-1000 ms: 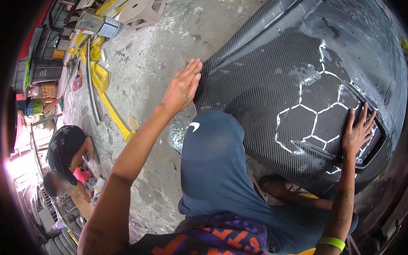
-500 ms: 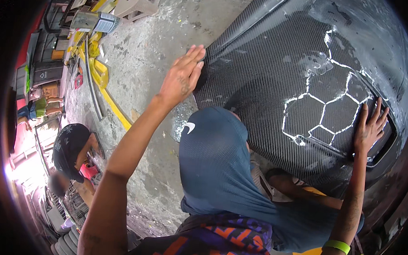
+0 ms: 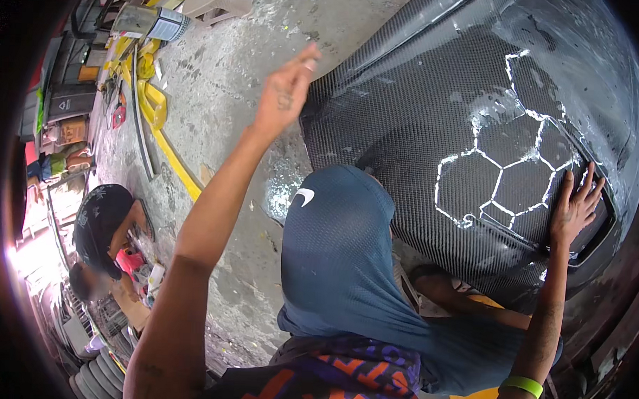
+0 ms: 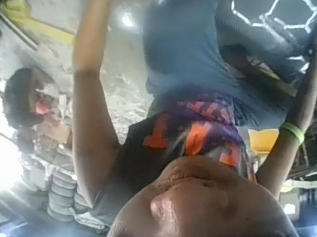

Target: Sanding and polishing a carbon fiber car hood with a sanding block.

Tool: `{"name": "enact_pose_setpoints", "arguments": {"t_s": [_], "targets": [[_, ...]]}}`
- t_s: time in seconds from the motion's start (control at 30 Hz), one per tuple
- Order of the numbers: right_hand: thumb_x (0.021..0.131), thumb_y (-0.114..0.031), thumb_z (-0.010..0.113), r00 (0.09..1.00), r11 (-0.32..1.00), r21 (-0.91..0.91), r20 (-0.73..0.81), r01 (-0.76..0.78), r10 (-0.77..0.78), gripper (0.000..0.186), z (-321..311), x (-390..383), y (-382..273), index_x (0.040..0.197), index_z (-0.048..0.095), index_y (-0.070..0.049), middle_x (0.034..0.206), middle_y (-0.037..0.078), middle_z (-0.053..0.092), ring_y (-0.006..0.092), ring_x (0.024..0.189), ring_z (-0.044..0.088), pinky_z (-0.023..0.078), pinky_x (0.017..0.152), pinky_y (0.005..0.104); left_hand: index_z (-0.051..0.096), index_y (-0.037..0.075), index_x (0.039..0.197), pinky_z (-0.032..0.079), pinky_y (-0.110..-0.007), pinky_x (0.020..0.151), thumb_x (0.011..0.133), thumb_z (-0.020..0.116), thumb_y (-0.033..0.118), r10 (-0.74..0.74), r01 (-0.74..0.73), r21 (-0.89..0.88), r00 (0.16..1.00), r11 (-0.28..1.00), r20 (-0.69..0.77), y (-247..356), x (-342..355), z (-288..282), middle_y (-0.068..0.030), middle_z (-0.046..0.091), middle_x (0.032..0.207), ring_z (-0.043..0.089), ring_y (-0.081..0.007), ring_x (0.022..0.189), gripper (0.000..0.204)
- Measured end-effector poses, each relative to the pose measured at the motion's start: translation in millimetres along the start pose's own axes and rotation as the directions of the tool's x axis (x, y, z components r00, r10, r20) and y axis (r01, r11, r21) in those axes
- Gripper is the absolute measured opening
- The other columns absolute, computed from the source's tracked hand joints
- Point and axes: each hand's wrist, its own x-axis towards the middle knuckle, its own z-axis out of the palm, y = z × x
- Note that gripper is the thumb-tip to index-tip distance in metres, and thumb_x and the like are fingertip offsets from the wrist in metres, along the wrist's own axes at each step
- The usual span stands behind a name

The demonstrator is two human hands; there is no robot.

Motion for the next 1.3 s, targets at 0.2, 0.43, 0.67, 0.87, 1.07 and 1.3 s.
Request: {"name": "enact_pose_setpoints", "arguments": {"t_s": [0.2, 0.43, 0.67, 0.87, 1.07, 1.3], "targets": [[0.104, -0.069, 0.04, 1.0, 1.0, 0.024, -0.014, 0.003, -0.003, 0.069, -0.8, 0.5, -0.7, 0.165, 0.029, -0.038, 0.174, 0.016, 0.018, 0.0424, 0.158, 0.02, 0.012, 0.121, 0.0691, 0.066, -0.007, 0.125, 0.06, -0.031, 0.077, 0.108, 0.052, 0.015, -0.382, 0.431, 0.102, 0.869, 0.896, -0.314, 11.2, -28.9, -16.3, -0.0223, 0.07, 0.128, 0.073, -0.0157, 0.087, 0.03], [0.103, -0.07, 0.04, 0.999, 0.999, 0.006, 0.024, -0.045, 0.045, 0.07, -1.4, 1.5, 0.3, 0.165, 0.029, -0.039, 0.174, 0.016, 0.018, 0.0429, 0.158, 0.019, 0.012, 0.121, 0.0692, 0.052, 0.005, 0.141, 0.058, -0.044, 0.095, 0.106, 0.05, 0.003, 0.106, -0.068, 0.185, 0.974, 0.98, -0.202, 8.3, -50.5, 22.2, -0.0197, 0.065, 0.138, 0.072, -0.034, 0.112, 0.036], [0.104, -0.068, 0.04, 1.0, 1.0, -0.014, 0.006, -0.019, 0.019, 0.069, -0.8, 1.5, 0.0, 0.165, 0.029, -0.038, 0.173, 0.017, 0.02, 0.0422, 0.158, 0.02, 0.014, 0.121, 0.0673, 0.05, 0.002, 0.142, 0.051, -0.05, 0.106, 0.104, 0.052, 0.001, 0.088, -0.085, 0.097, 0.996, 0.992, -0.023, -0.7, -44.4, 28.6, -0.0225, 0.065, 0.136, 0.062, -0.0435, 0.125, 0.038], [0.104, -0.066, 0.041, 1.0, 0.999, -0.041, 0.009, -0.012, 0.012, 0.069, -1.5, -0.4, -0.3, 0.165, 0.028, -0.037, 0.173, 0.017, 0.019, 0.0446, 0.157, 0.021, 0.014, 0.122, 0.0663, 0.051, -0.001, 0.141, 0.05, -0.046, 0.108, 0.109, 0.046, 0.004, 0.168, -0.158, 0.128, 0.983, 0.979, -0.071, 1.0, -39.5, 28.5, -0.0218, 0.067, 0.134, 0.062, -0.0412, 0.127, 0.033], [0.104, -0.066, 0.041, 1.0, 1.0, -0.008, 0.006, 0.011, -0.011, 0.069, -2.6, -0.6, -3.6, 0.165, 0.028, -0.037, 0.173, 0.017, 0.02, 0.0447, 0.156, 0.023, 0.014, 0.122, 0.0659, 0.049, -0.005, 0.138, 0.052, -0.049, 0.105, 0.105, 0.05, 0.0, 0.173, -0.155, 0.179, 0.981, 0.972, -0.088, 6.2, -35.4, 31.2, -0.0232, 0.07, 0.127, 0.065, -0.0442, 0.12, 0.034], [0.105, -0.066, 0.041, 1.0, 1.0, -0.009, -0.009, 0.0, 0.0, 0.068, -4.9, -2.0, -7.1, 0.165, 0.03, -0.035, 0.173, 0.017, 0.019, 0.0429, 0.158, 0.021, 0.013, 0.122, 0.0652, 0.049, -0.005, 0.138, 0.05, -0.05, 0.107, 0.104, 0.05, 0.001, 0.078, -0.062, 0.255, 0.996, 0.965, -0.054, 13.1, -29.9, 36.0, -0.0253, 0.069, 0.127, 0.065, -0.0436, 0.119, 0.034]]}}
